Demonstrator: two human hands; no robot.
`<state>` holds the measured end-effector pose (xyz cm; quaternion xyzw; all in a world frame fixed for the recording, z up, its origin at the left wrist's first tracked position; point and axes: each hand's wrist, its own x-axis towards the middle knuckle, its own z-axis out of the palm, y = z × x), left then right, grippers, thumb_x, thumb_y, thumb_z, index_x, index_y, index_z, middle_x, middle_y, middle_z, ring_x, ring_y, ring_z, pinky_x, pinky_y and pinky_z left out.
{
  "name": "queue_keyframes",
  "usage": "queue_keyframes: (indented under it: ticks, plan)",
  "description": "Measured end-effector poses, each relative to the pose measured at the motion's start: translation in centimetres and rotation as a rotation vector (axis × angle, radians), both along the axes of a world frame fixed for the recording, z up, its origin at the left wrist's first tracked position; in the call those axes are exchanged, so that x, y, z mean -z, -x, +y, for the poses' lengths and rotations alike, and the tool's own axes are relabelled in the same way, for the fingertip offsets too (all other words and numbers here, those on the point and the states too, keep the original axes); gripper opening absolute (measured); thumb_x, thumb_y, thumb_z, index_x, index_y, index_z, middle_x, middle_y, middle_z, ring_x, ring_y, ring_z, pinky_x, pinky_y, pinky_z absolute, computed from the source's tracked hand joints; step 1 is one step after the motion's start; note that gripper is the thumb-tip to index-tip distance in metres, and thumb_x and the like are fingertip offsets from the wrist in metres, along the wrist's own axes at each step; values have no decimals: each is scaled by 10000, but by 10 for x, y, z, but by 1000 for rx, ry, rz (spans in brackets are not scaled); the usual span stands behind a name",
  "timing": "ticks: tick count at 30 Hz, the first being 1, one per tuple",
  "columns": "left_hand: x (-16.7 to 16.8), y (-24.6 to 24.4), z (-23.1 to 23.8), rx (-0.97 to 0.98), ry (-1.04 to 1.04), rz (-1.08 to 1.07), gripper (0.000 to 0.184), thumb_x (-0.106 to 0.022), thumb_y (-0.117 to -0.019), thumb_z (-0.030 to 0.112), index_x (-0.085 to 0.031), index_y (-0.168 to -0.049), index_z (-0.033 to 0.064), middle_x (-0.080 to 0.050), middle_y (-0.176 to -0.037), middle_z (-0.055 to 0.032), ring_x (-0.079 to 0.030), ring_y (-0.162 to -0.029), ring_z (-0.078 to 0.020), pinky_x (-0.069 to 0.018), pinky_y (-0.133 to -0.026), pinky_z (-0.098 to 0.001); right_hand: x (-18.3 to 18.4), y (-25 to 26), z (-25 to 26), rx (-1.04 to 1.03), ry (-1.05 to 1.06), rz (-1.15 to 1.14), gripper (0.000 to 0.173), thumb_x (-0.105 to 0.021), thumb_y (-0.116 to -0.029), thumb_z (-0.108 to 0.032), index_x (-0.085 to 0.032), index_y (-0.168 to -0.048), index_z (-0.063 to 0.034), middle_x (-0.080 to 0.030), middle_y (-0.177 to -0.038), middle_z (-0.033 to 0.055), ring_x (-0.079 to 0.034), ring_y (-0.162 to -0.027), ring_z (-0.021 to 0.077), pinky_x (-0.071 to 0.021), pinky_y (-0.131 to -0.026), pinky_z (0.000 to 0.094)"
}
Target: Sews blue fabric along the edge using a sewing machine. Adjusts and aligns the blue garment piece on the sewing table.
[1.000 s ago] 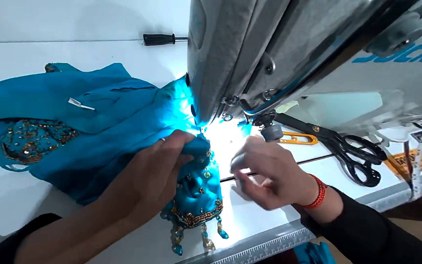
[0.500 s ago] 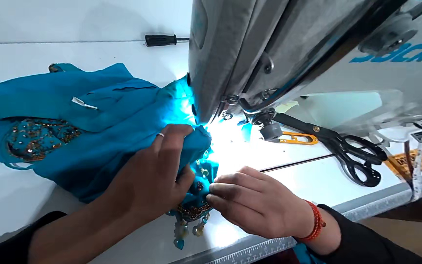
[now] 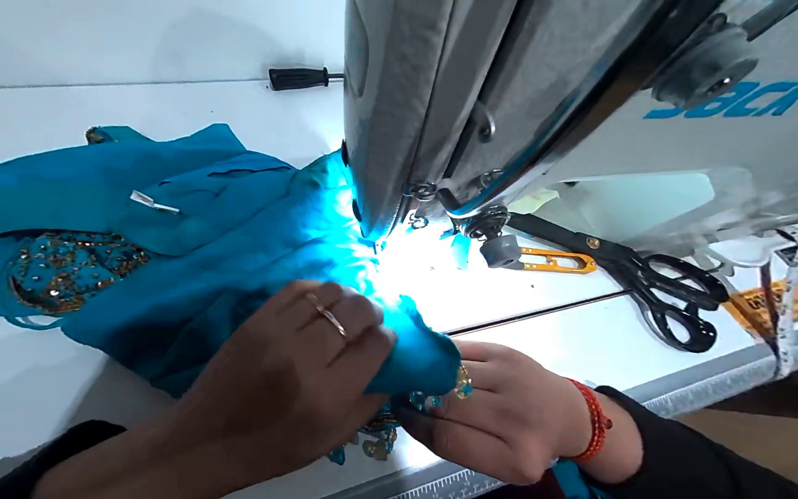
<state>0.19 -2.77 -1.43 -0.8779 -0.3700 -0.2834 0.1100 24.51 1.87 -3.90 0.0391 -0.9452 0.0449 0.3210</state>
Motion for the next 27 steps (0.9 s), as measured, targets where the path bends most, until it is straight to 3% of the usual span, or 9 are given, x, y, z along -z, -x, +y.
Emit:
queue_keyframes:
  ticks: [2,4,7,12,16,27]
  plan:
    - [10,-2,2,108,58,-23,309,-494,-1011,315,-719,-977,106,-727,-1108,-81,-653,-1129,-227,-481,-1021,-344,-1,-1,0,-17,-16,5,159,-505,-1024,-29,-621,-917,-46,-667,-802,91,-677,-809,211,-558,-793,321]
    - [14,-2,5,174,160,-20,346,-444,-1031,329,-700,-962,108,-715,-1215,-77,-616,-1262,-215,-450,-1103,-338,0,-3,0,-34,2,8,182,-502,-1020,-40,-631,-892,-41,-659,-773,91,-679,-800,221,-564,-780,326]
    - [16,2,8,202,265,-36,376,-405,-1043,339,-711,-985,129,-748,-1165,-44,-646,-1231,-168,-481,-1058,-294,1,-4,-1,-55,35,12,238,-473,-1023,-79,-657,-880,-29,-673,-784,113,-684,-802,241,-567,-774,337]
    - [15,5,10,215,240,51,404,-387,-1026,376,-744,-1029,185,-732,-1208,-69,-664,-1189,-214,-510,-1016,-363,1,-6,0,-62,32,0,262,-450,-1027,-111,-631,-849,-49,-663,-779,105,-661,-759,232,-541,-676,329]
    - [14,9,12,234,206,109,419,-357,-1040,373,-738,-1026,198,-730,-1210,-58,-665,-1182,-218,-514,-1006,-371,2,-7,-1,-55,-13,-18,236,-469,-1016,-79,-644,-862,-43,-670,-792,107,-665,-762,232,-548,-692,333]
    - [17,10,11,268,210,145,405,-341,-1062,355,-706,-1024,183,-696,-1284,-40,-606,-1288,-207,-454,-1106,-397,2,-10,-3,-48,33,-4,241,-479,-1019,-113,-650,-858,-61,-681,-798,99,-649,-746,232,-517,-647,342]
